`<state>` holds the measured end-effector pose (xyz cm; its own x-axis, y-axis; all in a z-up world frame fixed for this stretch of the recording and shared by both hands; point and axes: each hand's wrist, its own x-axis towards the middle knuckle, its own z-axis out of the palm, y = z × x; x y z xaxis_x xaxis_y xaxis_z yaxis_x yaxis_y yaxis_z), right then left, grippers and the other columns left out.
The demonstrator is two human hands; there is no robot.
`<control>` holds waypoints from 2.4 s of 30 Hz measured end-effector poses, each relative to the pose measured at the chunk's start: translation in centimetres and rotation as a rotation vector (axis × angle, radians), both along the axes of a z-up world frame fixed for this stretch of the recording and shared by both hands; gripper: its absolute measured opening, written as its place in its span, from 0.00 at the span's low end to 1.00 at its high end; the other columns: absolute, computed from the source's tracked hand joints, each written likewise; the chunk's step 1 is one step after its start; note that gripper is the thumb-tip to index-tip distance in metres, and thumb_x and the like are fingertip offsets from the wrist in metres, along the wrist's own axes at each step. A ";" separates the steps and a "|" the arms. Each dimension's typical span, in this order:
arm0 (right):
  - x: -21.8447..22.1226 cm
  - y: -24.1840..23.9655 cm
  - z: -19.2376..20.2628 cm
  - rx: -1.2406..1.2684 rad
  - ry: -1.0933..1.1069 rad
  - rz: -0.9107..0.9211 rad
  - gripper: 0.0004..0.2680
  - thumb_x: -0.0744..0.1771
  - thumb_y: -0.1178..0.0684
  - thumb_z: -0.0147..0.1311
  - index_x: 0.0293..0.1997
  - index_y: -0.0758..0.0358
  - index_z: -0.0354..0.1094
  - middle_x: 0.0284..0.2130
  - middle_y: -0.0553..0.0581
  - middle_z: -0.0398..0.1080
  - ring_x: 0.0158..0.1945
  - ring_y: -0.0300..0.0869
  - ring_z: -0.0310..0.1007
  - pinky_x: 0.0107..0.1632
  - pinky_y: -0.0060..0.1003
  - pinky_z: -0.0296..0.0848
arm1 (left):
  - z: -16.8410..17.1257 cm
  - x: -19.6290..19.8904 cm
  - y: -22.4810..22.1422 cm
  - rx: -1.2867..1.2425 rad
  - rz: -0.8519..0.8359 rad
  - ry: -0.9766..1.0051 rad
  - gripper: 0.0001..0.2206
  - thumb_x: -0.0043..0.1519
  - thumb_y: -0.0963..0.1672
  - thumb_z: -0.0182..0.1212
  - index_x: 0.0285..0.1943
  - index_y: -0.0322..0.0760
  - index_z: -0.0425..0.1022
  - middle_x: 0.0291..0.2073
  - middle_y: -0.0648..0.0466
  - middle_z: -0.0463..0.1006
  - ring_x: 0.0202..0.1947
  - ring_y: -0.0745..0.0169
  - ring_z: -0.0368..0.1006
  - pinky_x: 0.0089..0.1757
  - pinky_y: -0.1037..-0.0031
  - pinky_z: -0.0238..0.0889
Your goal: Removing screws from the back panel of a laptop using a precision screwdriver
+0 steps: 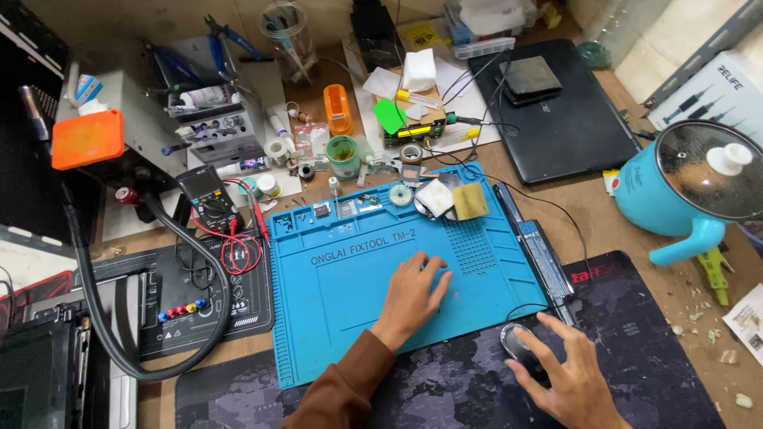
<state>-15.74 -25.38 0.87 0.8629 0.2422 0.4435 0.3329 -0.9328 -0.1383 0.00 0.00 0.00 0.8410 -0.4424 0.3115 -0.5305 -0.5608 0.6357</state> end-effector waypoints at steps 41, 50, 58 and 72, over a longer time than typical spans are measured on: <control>45.4 -22.2 -2.7 0.206 0.292 -0.865 0.32 0.71 0.29 0.54 0.67 0.76 0.58 0.58 0.87 0.59 0.61 0.77 0.56 0.58 0.73 0.56 | 5.9 17.8 -19.2 -0.845 0.229 1.210 0.22 0.59 0.49 0.54 0.62 0.42 0.62 0.54 0.50 0.65 0.55 0.58 0.63 0.51 0.67 0.57; 46.3 -23.1 -0.7 0.276 0.463 -0.940 0.38 0.68 0.20 0.58 0.66 0.77 0.60 0.61 0.81 0.60 0.60 0.73 0.61 0.52 0.68 0.67 | 5.7 18.1 -18.7 -1.027 0.231 1.280 0.25 0.56 0.48 0.57 0.64 0.45 0.61 0.66 0.48 0.62 0.62 0.58 0.62 0.47 0.67 0.63; 47.1 -24.1 -1.7 0.215 0.455 -1.023 0.42 0.67 0.14 0.55 0.67 0.77 0.60 0.59 0.82 0.61 0.57 0.77 0.66 0.54 0.71 0.65 | 4.8 18.9 -18.6 -1.072 0.259 1.297 0.36 0.54 0.47 0.59 0.75 0.42 0.54 0.67 0.46 0.59 0.61 0.56 0.63 0.49 0.69 0.68; 51.8 -31.7 -2.0 -0.006 0.403 -1.059 0.45 0.67 -0.01 0.53 0.29 0.68 0.72 0.37 0.72 0.76 0.35 0.67 0.77 0.27 0.61 0.74 | 3.4 19.9 -21.5 -1.191 0.180 1.218 0.34 0.62 0.47 0.59 0.77 0.37 0.51 0.42 0.54 0.70 0.30 0.66 0.69 0.45 0.73 0.67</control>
